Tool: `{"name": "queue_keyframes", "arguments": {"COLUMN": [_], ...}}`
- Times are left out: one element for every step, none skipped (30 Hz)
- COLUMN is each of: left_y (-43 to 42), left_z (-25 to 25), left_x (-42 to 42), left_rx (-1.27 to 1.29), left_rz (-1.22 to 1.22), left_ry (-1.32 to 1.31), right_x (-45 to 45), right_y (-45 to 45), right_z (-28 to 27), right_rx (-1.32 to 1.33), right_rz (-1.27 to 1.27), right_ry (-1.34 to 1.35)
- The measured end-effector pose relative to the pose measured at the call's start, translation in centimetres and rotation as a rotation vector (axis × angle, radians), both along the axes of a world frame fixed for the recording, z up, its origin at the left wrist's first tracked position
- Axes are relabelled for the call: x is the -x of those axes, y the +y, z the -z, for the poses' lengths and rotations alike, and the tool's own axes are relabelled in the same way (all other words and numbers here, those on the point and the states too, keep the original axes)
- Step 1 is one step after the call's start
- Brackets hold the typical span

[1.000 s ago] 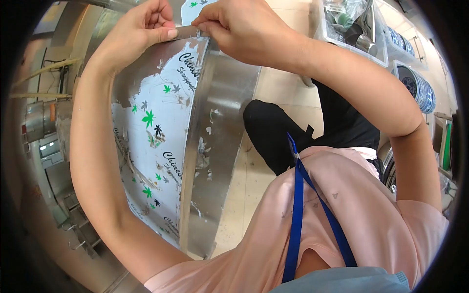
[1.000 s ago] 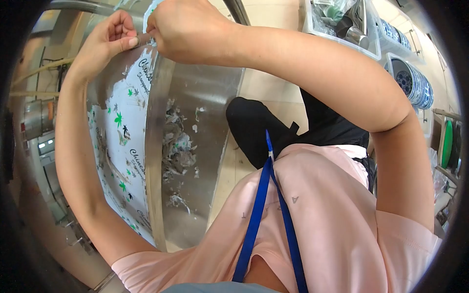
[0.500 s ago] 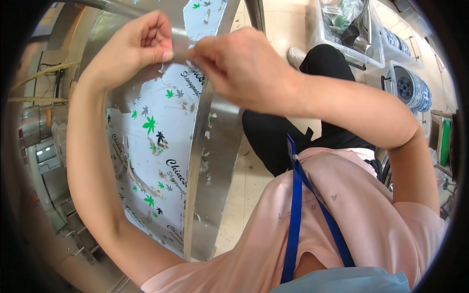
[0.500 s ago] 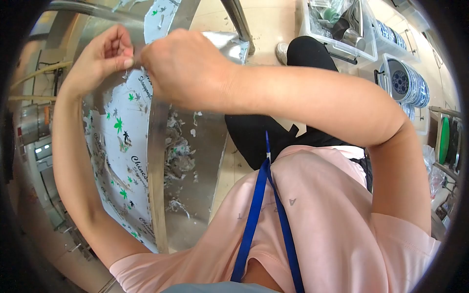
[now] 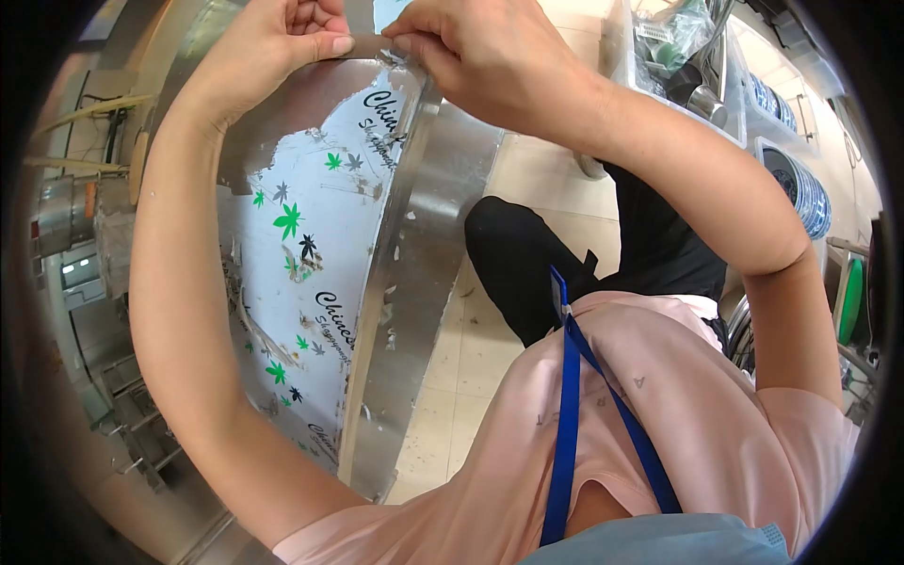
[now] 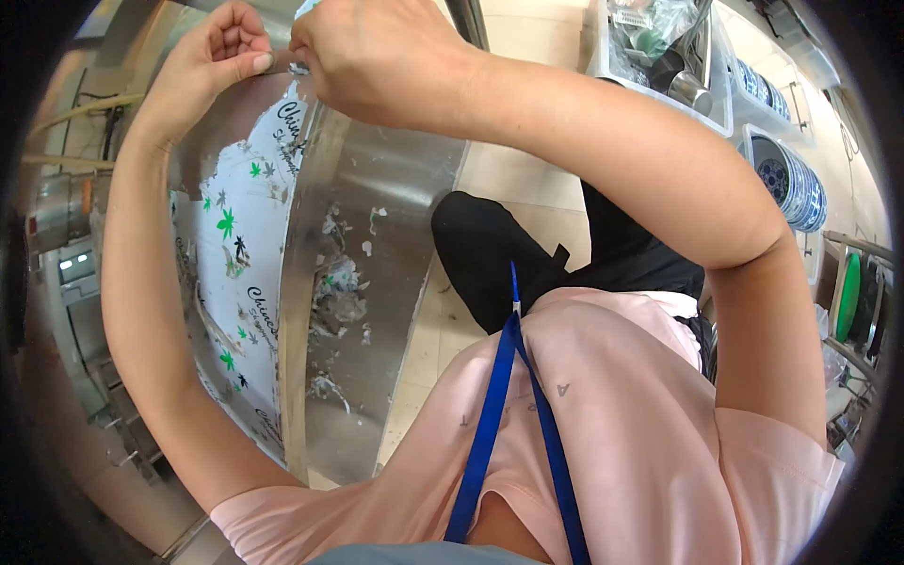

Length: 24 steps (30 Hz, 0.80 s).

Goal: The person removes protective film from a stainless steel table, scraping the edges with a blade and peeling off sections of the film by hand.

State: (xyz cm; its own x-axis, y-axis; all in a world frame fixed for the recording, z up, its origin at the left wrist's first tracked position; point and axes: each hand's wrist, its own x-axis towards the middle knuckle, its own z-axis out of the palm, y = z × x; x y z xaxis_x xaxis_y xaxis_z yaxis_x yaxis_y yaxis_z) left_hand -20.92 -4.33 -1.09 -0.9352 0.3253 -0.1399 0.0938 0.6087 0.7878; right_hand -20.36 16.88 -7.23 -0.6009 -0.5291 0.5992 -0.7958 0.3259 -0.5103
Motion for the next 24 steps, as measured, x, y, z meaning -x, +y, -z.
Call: {"name": "queue_keyframes", "arguments": {"left_y": [0.4,0.5,0.6,0.6,0.3,-0.3,-0.7,-0.8,-0.9,-0.9,-0.9,-0.8,-0.6,-0.6,-0.7,-0.7,-0.5,-0.5,-0.4,-0.2,0.0,0.2,0.4,0.6], "left_z": [-0.4,-0.7,-1.1,-1.2,-1.0,-0.6,-0.5,-0.5,-0.7,-0.8,-0.9,-0.8,-0.9,-0.9,-0.8,-0.7,-0.4,-0.3,-0.3,-0.3,-0.3,-0.6,-1.0,-1.3], "left_x": [0.0,0.0,-0.1,-0.1,0.0,0.1,0.1,0.1,-0.2,-0.4,-0.7,-0.9,-1.0,-0.8,-0.4,0.0,0.5,1.0,1.3,1.2,1.2,1.1,0.9,0.7], "left_rx": [-0.027,0.009,0.045,0.08,0.115,0.153,0.192,0.201,0.209,0.218,0.213,0.209,0.203,0.186,0.169,0.152,0.139,0.127,0.116,0.08,0.045,0.012,0.062,0.111], "left_rz": [-0.006,-0.006,-0.006,-0.006,0.026,0.059,0.093,0.112,0.131,0.15,0.14,0.13,0.118,0.09,0.064,0.042,0.065,0.082,0.097,0.051,0.006,-0.041,-0.016,0.009], "left_ry": [-0.031,-0.059,-0.087,-0.116,-0.097,-0.08,-0.064,-0.074,-0.084,-0.095,-0.087,-0.081,-0.072,-0.067,-0.061,-0.058,-0.035,-0.012,0.013,-0.032,-0.083,-0.125,-0.124,-0.125], "right_x": [-0.1,-0.4,-0.9,-1.4,-1.9,-2.0,-2.1,-2.1,-2.2,-2.5,-2.6,-2.6,-2.4,-2.0,-1.1,-0.1,0.2,0.4,0.3,0.1,-0.3,-0.5,-0.6,-0.9], "right_y": [-0.1,-0.2,-0.3,-0.3,-0.3,-0.5,-0.7,-0.9,-1.0,-1.1,-1.1,-1.1,-1.0,-0.7,-0.6,-0.7,-0.8,-0.1,-0.1,-0.1,0.0,0.2,0.2,0.0], "right_z": [0.2,0.3,0.2,0.0,-0.1,0.2,0.6,0.7,0.6,0.5,0.4,0.4,0.3,0.2,0.2,0.0,-0.1,-0.7,-0.9,-0.9,-0.9,-1.2,-1.4,-1.3], "right_rx": [0.021,0.015,0.009,0.001,0.008,0.0,-0.006,-0.013,-0.007,-0.001,0.005,0.0,-0.007,-0.016,-0.013,-0.01,-0.006,-0.113,-0.11,-0.106,-0.111,-0.115,-0.119,-0.151], "right_rz": [0.012,0.02,0.027,0.035,0.038,0.056,0.075,0.092,0.088,0.084,0.081,0.057,0.031,0.007,0.024,0.044,0.063,0.038,0.038,0.042,0.035,0.025,0.015,0.038], "right_ry": [0.043,0.011,-0.02,-0.052,-0.019,0.007,0.031,0.06,0.024,-0.012,-0.049,-0.05,-0.049,-0.045,0.037,0.116,0.187,-0.066,-0.035,-0.008,-0.022,-0.026,-0.026,-0.012]}}
